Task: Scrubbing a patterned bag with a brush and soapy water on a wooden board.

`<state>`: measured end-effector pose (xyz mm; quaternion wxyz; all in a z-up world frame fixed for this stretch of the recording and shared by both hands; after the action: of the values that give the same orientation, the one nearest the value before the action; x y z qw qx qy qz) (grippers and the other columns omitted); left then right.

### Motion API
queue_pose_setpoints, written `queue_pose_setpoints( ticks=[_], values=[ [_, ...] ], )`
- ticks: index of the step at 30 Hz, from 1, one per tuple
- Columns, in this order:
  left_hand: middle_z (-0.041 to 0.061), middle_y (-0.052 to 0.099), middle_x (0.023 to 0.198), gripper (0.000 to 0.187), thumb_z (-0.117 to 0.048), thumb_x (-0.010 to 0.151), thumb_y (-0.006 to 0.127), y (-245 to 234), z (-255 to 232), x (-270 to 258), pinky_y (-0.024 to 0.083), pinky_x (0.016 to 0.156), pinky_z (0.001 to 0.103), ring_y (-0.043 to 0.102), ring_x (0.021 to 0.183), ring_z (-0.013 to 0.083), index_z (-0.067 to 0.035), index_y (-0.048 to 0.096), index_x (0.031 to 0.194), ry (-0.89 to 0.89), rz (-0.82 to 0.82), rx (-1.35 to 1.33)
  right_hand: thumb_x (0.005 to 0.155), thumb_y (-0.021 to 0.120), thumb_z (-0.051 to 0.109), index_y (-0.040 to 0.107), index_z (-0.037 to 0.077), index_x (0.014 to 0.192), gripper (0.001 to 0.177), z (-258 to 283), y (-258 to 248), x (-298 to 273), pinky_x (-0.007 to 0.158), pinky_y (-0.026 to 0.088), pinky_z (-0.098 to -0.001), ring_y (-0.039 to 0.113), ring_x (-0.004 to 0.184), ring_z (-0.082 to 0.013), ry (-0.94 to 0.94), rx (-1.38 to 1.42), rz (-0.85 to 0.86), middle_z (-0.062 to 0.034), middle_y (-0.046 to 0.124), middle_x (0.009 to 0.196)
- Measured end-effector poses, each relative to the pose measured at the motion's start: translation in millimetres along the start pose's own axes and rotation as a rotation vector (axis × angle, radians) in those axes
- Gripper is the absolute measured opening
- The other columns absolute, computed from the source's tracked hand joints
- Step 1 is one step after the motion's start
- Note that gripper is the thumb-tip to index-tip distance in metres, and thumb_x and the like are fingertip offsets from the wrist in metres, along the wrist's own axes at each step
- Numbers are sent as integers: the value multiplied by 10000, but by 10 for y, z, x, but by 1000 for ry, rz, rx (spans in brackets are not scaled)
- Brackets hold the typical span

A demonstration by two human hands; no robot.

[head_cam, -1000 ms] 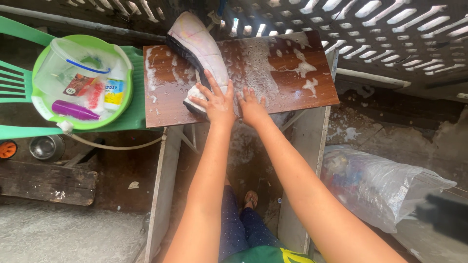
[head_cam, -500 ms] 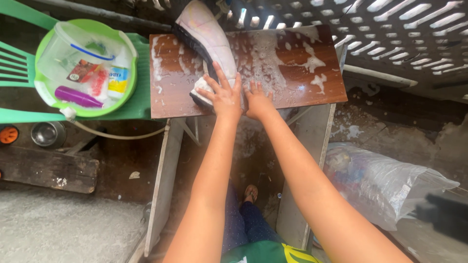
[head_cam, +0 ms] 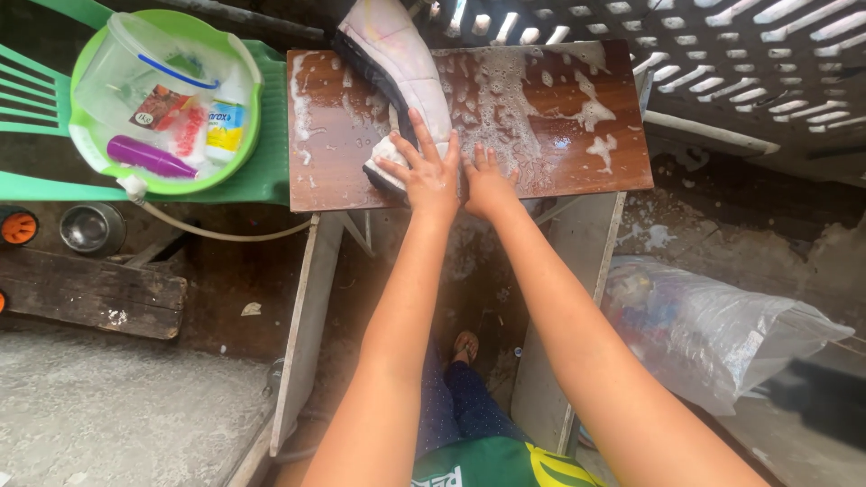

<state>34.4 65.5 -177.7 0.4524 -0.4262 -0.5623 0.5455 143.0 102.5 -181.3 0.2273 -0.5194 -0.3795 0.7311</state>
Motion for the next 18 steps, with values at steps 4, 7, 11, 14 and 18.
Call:
queue_pose_setpoints(
  ticks=[4, 7, 11, 14, 18],
  values=[
    [371, -1, 1626, 734, -381, 850, 726, -105, -9, -233, 216, 948, 926, 227, 1402, 686, -383, 462, 1535, 13, 14, 59, 810, 804, 266, 184, 186, 1640, 1039, 5, 134, -174, 1155, 169, -763, 75, 1593, -319, 1, 14, -17, -115, 59, 1724],
    [365, -8, 1628, 825, -435, 796, 774, -245, -18, -477, 219, 955, 927, 208, 1410, 693, -385, 431, 1544, 29, 77, 40, 828, 801, 295, 170, 189, 1635, 1030, -9, 265, -325, 1149, 160, -767, 60, 1584, -321, 1, 24, -3, -117, 33, 1720],
    [361, -29, 1634, 1082, -528, 668, 847, -528, -15, -776, 217, 970, 912, 160, 1430, 686, -365, 336, 1608, 54, 229, 20, 817, 798, 287, 161, 207, 1639, 1044, -48, 469, -532, 1161, 173, -749, 48, 1598, -303, 5, 26, 32, -97, 22, 1730],
    [361, -42, 1636, 1117, -582, 668, 830, -518, -48, -1021, 211, 977, 905, 131, 1444, 682, -345, 306, 1626, 51, 297, -29, 842, 760, 265, 160, 217, 1643, 1001, -132, 720, -654, 1165, 166, -743, 43, 1599, -292, -9, 30, 19, -91, 19, 1732],
    [360, -30, 1628, 866, -582, 816, 708, -23, -158, -1383, 186, 967, 930, 130, 1425, 702, -343, 367, 1576, 22, 91, -70, 991, 624, 235, 207, 221, 1639, 771, -262, 1092, -755, 1151, 147, -764, 50, 1590, -301, -61, 67, -76, -91, 29, 1731]
  ],
)
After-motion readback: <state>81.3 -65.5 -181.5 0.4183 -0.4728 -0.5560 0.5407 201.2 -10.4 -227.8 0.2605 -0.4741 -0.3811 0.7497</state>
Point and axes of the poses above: each hand's wrist, its own x-axis towards the middle knuckle, its own y-axis out of the palm, z = x × y, the point moved 2 cm from there along x, towards the middle knuckle
